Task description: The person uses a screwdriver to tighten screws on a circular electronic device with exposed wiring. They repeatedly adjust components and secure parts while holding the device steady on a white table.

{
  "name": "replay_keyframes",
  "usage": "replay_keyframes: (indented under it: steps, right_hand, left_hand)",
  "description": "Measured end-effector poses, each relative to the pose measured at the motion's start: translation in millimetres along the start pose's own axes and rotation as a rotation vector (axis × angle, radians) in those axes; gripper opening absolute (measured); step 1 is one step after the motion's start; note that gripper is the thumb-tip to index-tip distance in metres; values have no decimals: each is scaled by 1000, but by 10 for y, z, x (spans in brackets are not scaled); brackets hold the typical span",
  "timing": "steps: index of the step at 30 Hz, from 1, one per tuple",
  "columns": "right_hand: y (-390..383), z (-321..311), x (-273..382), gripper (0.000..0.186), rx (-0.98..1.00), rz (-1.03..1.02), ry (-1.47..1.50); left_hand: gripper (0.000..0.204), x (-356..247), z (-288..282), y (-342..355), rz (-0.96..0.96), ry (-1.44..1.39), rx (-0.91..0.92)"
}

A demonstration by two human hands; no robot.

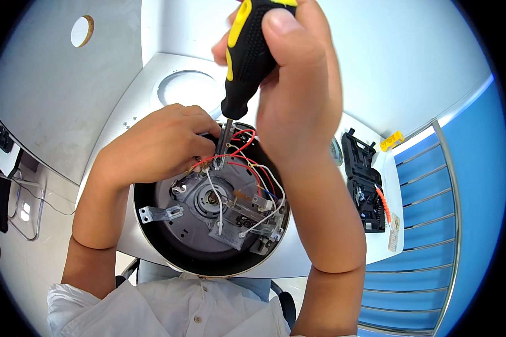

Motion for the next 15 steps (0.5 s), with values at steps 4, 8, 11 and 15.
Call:
replay_keyframes:
  steps: [4, 8, 11, 15]
  right_hand:
    - [128, 13, 123, 39, 137, 128, 242]
    - [110, -38, -11, 33, 18, 149, 236]
    - [127, -40, -131, 30, 414, 257, 493]
    - [93, -90, -178, 26, 202, 232, 463]
  left_hand:
    - [6, 13, 4, -17, -15, 4, 11]
    - [6, -1, 13, 8, 8, 5, -3]
    - [6, -6, 13, 4, 10, 8, 12]
    - [8, -16, 22, 1, 1, 13, 31]
Point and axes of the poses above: each hand's wrist, its own y-axis towards the middle knuckle, its own z-axis out of the palm, x = y × z, the point moved 6 cm from there along y, towards the middle knuckle, and after that the axes turned 1 degree about -z, right-handed, at the moved point
